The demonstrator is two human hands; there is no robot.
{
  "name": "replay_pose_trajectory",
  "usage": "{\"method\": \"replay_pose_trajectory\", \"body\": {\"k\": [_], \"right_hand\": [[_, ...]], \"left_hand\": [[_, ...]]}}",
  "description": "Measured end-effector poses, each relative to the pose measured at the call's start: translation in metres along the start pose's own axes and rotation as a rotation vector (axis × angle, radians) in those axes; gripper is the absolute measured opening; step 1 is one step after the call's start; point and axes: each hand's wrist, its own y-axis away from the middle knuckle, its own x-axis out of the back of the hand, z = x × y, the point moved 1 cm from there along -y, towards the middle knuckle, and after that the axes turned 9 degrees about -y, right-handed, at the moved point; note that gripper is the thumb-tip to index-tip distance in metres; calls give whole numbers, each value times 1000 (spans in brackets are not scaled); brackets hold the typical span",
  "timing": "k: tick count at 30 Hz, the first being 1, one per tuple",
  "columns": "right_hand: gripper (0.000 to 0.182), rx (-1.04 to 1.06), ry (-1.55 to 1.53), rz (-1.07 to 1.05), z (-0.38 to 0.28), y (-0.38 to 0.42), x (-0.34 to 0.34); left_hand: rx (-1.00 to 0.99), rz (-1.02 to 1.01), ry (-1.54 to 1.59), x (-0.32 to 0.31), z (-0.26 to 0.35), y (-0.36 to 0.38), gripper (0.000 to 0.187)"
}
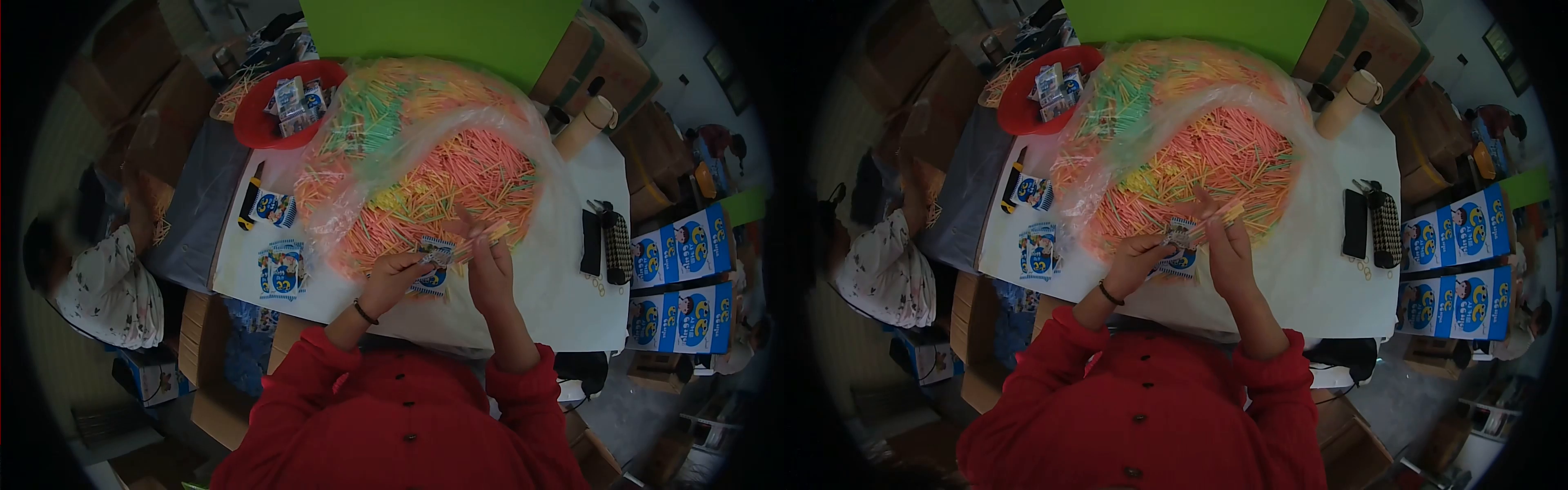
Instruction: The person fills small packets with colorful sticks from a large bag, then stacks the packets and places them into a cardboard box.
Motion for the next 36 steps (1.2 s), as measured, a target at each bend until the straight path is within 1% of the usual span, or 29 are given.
{"method": "replay_pose_trajectory", "body": {"k": [2, 4, 5, 7, 8, 10, 11, 13, 14, 16, 17, 19, 20, 21, 22, 23, 24, 25, 27, 28, 29, 30, 31, 32, 33, 34, 35, 36], "right_hand": [[16, -1, 23, -45, 2, -3, -3], [30, 18, 94, -183, 9, -6, -1], [30, 17, 93, -183, 13, -5, -1], [37, -10, 132, -186, 21, 0, -2], [37, -10, 131, -186, 22, 2, 2], [45, 11, 812, -401, 18, 4, 10], [45, 12, 809, -406, 16, 5, 13], [53, 65, 979, -460, 12, 7, 14], [53, 64, 972, -467, 2, 6, 7], [60, 56, 1120, -482, -20, 5, -8], [60, 56, 1108, -496, -24, 5, -9], [64, 145, 981, -390, -31, 3, -8], [64, 138, 955, -374, -39, 2, -7], [63, 131, 928, -354, -45, 1, -1], [63, 131, 899, -377, -44, 4, 8], [61, 137, 806, -301, -47, 9, 21], [59, 142, 723, -217, -49, 10, 31], [59, 142, 729, -213, -49, 9, 40], [47, 150, 590, -73, -49, 19, 63], [47, 147, 618, -45, -50, 25, 68], [41, 93, 550, 58, -50, 25, 70], [35, 44, 474, 156, -48, 25, 72], [35, 48, 488, 171, -45, 25, 76], [30, 65, 531, 186, -42, 25, 81], [26, 85, 574, 201, -40, 24, 85], [26, 95, 584, 218, -40, 23, 89], [22, 85, 752, 228, -42, 24, 93], [18, 72, 923, 237, -44, 23, 97]], "left_hand": [[-21, 6, -43, -1, 5, 2, 16], [-32, 4, -67, -1, 9, 3, 16], [-31, 5, -67, -1, 8, 4, 16], [-51, -5, -44, 0, 6, 5, 17], [-51, -5, -45, 1, 2, 5, 17], [-42, -33, -22, 3, -4, 4, 21], [-43, -27, -24, 3, -5, 4, 21], [-98, -35, 106, -1, -7, 4, 27], [-96, -26, 103, -2, -5, 4, 27], [47, -108, 293, -2, -2, 7, 35], [48, -91, 289, -3, -1, 9, 35], [-74, -109, 417, 1, 3, 14, 33], [-74, -66, 400, 7, 7, 24, 33], [-151, 7, 458, 12, 12, 35, 30], [-233, 72, 515, 18, 17, 45, 27], [-234, 91, 503, 29, 21, 56, 27], [-273, 273, 405, 45, 27, 69, 25], [-307, 443, 315, 61, 31, 81, 24], [-211, 779, 119, 93, 36, 94, 23], [-154, 825, -34, 118, 22, 98, 27], [-103, 868, -190, 138, 6, 99, 31], [-98, 844, -176, 145, 2, 101, 31], [-58, 929, -828, 150, 2, 103, 37], [-22, 958, -1491, 147, 5, 101, 42], [-37, 946, -1483, 143, 6, 97, 42], [-127, 1060, -1527, 134, 17, 94, 46], [-220, 1171, -1564, 124, 29, 92, 49], [-334, 1145, -1596, 110, 39, 89, 41]]}}
